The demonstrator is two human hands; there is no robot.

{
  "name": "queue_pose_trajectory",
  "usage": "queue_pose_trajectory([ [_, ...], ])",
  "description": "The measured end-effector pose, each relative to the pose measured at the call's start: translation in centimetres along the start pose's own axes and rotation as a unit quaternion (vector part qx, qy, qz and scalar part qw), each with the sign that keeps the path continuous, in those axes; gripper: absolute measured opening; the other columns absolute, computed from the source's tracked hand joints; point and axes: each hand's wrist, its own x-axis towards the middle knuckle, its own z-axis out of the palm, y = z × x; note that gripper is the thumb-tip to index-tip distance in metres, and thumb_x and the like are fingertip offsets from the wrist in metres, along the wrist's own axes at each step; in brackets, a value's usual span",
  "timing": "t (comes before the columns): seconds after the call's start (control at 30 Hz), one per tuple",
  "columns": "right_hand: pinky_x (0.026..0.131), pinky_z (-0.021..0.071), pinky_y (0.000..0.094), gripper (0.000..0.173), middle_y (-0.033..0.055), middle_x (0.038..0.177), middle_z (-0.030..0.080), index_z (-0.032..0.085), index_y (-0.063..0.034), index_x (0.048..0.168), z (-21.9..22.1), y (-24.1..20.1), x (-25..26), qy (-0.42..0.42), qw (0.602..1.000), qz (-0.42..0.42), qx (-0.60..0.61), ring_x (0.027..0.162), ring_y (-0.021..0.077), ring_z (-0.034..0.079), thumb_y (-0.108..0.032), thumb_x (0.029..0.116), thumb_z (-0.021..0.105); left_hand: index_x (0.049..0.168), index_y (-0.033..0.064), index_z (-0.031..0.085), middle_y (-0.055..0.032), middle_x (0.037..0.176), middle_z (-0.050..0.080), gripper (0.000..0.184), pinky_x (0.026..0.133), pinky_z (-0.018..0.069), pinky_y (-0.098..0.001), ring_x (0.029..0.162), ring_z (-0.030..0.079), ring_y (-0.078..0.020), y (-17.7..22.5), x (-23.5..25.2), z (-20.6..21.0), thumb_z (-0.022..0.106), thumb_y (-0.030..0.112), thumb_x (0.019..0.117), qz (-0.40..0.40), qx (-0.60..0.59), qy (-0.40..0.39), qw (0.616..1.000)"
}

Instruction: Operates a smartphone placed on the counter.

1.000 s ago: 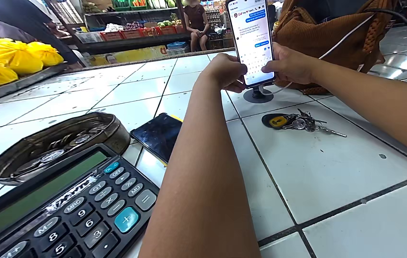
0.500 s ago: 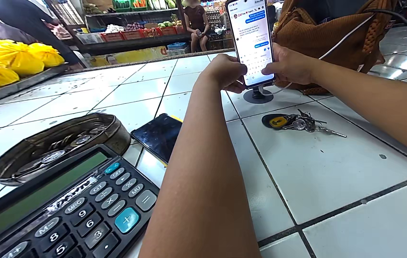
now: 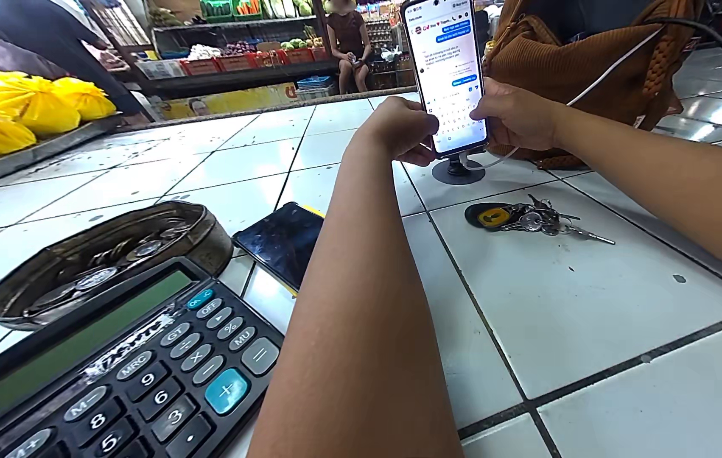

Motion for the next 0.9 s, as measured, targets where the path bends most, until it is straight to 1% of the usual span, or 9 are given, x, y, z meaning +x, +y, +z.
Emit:
queue_pose_trajectory([
  [0.03,0.08,0.0595,0.0259,0.04,0.0051,0.115,0.062,0.034,-0.0146,0.142,-0.08,-0.01,-0.04,-0.006,1.0,-0.002,-0.001,0.095,0.0104,0.069,-0.002,0.1039,0.034,0.126,0.0032,0.059,-0.0092,0.091,0.065,0.023,0.065,0.0588,-0.0246,0.07,0.068,-0.0121,0.01,0.0,0.01,0.052,0.01,0.1054,0.0,0.0,0.0,1.0],
  [0.1,0.082,0.0594,0.0257,0.046,0.0052,0.117,0.061,0.032,-0.0142,0.144,-0.16,-0.11,-0.16,-0.014,1.0,-0.004,0.0,0.096,0.0103,0.069,0.003,0.1013,0.035,0.126,0.0033,0.059,-0.009,0.091,0.065,0.023,0.065,0.0587,-0.0245,0.07,0.068,-0.012,0.02,-0.01,-0.01,0.052,0.01,0.1053,-0.002,-0.001,-0.001,1.0],
  [0.2,0.083,0.0591,0.0261,0.051,0.006,0.119,0.061,0.03,-0.0146,0.148,-0.29,-0.09,-0.13,-0.018,1.0,-0.001,-0.001,0.098,0.0111,0.069,0.004,0.1002,0.034,0.127,0.0032,0.059,-0.0095,0.091,0.066,0.024,0.065,0.0586,-0.0244,0.07,0.069,-0.0124,0.05,0.02,-0.04,0.052,0.01,0.1054,-0.003,-0.002,0.0,1.0],
  [0.5,0.082,0.0596,0.0254,0.044,0.0055,0.116,0.061,0.032,-0.0138,0.143,-0.03,-0.17,-0.13,-0.009,1.0,0.001,-0.002,0.096,0.0101,0.069,0.004,0.1027,0.038,0.124,0.0028,0.059,-0.0085,0.088,0.066,0.021,0.065,0.0587,-0.0237,0.068,0.068,-0.0114,0.07,0.01,-0.06,0.052,0.01,0.1054,-0.004,0.002,-0.001,1.0],
  [0.57,0.082,0.059,0.0251,0.045,0.0058,0.117,0.06,0.032,-0.0133,0.144,0.05,-0.19,-0.07,0.0,1.0,0.003,-0.014,0.097,0.01,0.068,0.004,0.1034,0.04,0.124,0.0027,0.059,-0.0088,0.087,0.065,0.022,0.064,0.0584,-0.0236,0.068,0.068,-0.0116,0.08,0.03,-0.06,0.052,0.01,0.1052,-0.007,0.001,0.0,1.0],
  [0.7,0.083,0.0592,0.0269,0.037,0.0063,0.116,0.061,0.032,-0.015,0.145,0.0,-0.3,-0.05,0.005,1.0,0.015,-0.005,0.098,0.0117,0.069,-0.008,0.109,0.032,0.125,0.0025,0.059,-0.0101,0.09,0.066,0.022,0.065,0.0587,-0.0239,0.069,0.069,-0.0122,0.06,0.04,-0.08,0.052,0.01,0.1054,-0.005,-0.003,-0.003,1.0],
  [0.77,0.082,0.0591,0.0273,0.036,0.0069,0.116,0.062,0.033,-0.015,0.146,0.07,-0.32,-0.09,0.012,1.0,0.015,-0.002,0.097,0.0123,0.069,-0.011,0.1102,0.03,0.125,0.0025,0.059,-0.0101,0.091,0.066,0.022,0.066,0.059,-0.0242,0.07,0.069,-0.0124,0.05,0.06,-0.07,0.052,0.009,0.1053,-0.003,-0.005,-0.003,1.0],
  [0.83,0.082,0.0596,0.0267,0.038,0.0058,0.115,0.062,0.033,-0.015,0.144,-0.08,-0.11,-0.03,-0.003,1.0,0.004,-0.007,0.096,0.0116,0.069,-0.006,0.107,0.035,0.125,0.0027,0.059,-0.0098,0.09,0.066,0.022,0.065,0.059,-0.0241,0.069,0.069,-0.0121,0.07,-0.01,-0.08,0.051,0.009,0.1052,-0.003,-0.003,-0.003,1.0],
  [0.9,0.083,0.0594,0.027,0.05,0.0059,0.12,0.061,0.031,-0.013,0.145,-0.15,0.06,-0.04,-0.01,0.999,-0.006,-0.039,0.099,0.0112,0.069,0.003,0.101,0.047,0.125,0.0029,0.059,-0.009,0.09,0.066,0.022,0.065,0.0588,-0.024,0.068,0.068,-0.0115,0.04,-0.08,-0.07,0.051,0.008,0.1048,-0.002,0.001,-0.005,1.0],
])
